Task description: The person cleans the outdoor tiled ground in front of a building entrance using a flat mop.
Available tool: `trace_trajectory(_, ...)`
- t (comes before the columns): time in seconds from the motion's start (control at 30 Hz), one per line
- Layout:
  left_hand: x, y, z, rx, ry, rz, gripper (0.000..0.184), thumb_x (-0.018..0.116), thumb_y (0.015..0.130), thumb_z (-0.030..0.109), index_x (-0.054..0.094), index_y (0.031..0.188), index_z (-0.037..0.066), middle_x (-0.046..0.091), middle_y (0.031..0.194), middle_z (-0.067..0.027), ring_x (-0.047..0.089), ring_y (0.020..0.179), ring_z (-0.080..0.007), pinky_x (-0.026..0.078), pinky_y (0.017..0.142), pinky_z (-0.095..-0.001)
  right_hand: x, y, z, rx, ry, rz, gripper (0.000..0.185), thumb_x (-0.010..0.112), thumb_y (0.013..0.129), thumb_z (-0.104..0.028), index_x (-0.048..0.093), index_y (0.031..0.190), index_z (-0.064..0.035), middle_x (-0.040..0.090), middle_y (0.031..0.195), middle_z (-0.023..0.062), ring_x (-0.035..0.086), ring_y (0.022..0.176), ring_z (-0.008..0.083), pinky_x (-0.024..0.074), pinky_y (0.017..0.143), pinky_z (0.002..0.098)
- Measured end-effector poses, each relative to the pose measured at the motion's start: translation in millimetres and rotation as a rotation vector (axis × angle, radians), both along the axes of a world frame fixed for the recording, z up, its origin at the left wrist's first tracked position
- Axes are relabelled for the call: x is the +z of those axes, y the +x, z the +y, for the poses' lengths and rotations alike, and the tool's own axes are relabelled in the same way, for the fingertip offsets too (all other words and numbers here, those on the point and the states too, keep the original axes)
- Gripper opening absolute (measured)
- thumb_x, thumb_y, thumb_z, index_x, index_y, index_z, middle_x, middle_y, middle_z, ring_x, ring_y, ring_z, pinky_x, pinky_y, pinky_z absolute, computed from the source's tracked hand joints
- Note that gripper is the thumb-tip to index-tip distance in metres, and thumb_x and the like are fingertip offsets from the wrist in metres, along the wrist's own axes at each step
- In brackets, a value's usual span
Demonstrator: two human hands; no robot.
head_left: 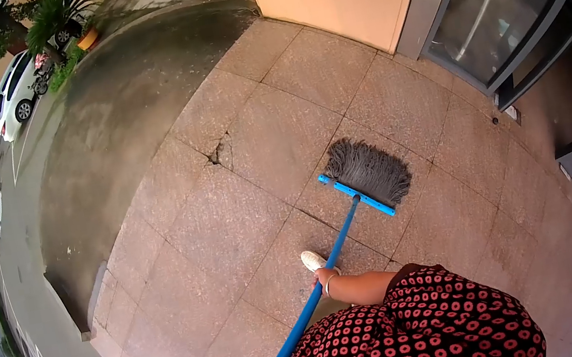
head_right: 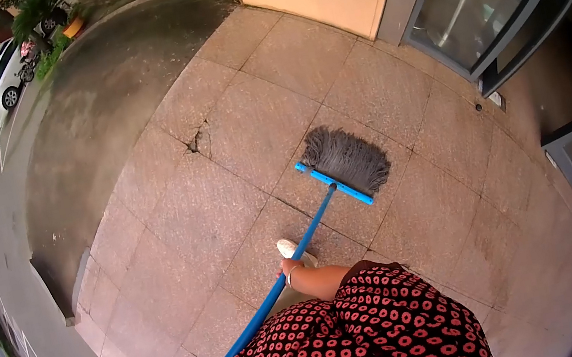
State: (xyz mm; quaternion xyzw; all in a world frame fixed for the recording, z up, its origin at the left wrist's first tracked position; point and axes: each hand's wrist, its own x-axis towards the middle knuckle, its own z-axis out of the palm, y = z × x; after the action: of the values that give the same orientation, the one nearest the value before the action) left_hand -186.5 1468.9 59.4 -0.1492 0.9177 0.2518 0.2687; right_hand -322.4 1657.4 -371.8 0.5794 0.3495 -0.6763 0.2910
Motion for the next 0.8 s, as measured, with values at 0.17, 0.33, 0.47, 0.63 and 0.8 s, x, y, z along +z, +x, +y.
trace_trajectory(0.17, 5, -90, -13, -0.084, -0.096, -0.044, 0.03, 0.054, 0.072, 0.02, 0.052, 0.095, 0.0, 0.051, 0.054, -0.0173, 0.051, 0.048, -0.0294, 0.039, 0.045, -0.0348, 11, -72, -3, -0.086, 0.055, -0.228, 0.022, 0.04, 0.077, -0.011, 0.043, 0.097, -0.0015, 0.046, 0.071, 0.0106, 0.046, 0.051, 0.0191, 0.0417, 0.046, 0.0286)
trace_trajectory(0.33, 4, -154, -20, -0.121, -0.274, 0.075, 0.028, 0.061, 0.062, 0.014, 0.056, 0.087, 0.001, 0.056, 0.057, -0.0122, 0.054, 0.045, -0.02, 0.042, 0.046, -0.0255, 11, -129, -10, -0.139, 0.064, -0.282, 0.006, 0.041, 0.076, -0.012, 0.043, 0.075, -0.0065, 0.042, 0.062, 0.0045, 0.042, 0.048, 0.0149, 0.0393, 0.04, 0.0242)
trace_trajectory(0.47, 0, -197, -19, 0.019, -0.259, 0.118, 0.025, 0.063, 0.059, 0.017, 0.058, 0.08, 0.002, 0.055, 0.055, -0.0146, 0.055, 0.048, -0.025, 0.042, 0.045, -0.0283, 5, -185, -17, -0.126, 0.113, -0.318, 0.006, 0.043, 0.076, -0.013, 0.044, 0.076, -0.008, 0.042, 0.067, 0.0031, 0.044, 0.056, 0.0151, 0.0415, 0.046, 0.0271)
trace_trajectory(0.63, -19, -249, -11, 0.194, -0.233, 0.085, 0.026, 0.064, 0.059, 0.014, 0.057, 0.081, 0.0, 0.054, 0.053, -0.0147, 0.054, 0.046, -0.0249, 0.041, 0.045, -0.0273, 20, -277, -22, -0.002, 0.172, -0.27, 0.018, 0.046, 0.073, -0.012, 0.041, 0.088, -0.0042, 0.043, 0.065, 0.0078, 0.045, 0.052, 0.0176, 0.0399, 0.044, 0.0291)
trace_trajectory(0.8, -39, -304, 2, 0.276, -0.191, 0.081, 0.024, 0.062, 0.06, 0.012, 0.057, 0.08, 0.0, 0.054, 0.057, -0.0166, 0.053, 0.049, -0.027, 0.041, 0.046, -0.0295, 2, -366, -23, 0.171, 0.207, -0.068, 0.014, 0.044, 0.074, -0.015, 0.042, 0.08, -0.0021, 0.042, 0.055, 0.0079, 0.041, 0.041, 0.0188, 0.0359, 0.04, 0.0313)
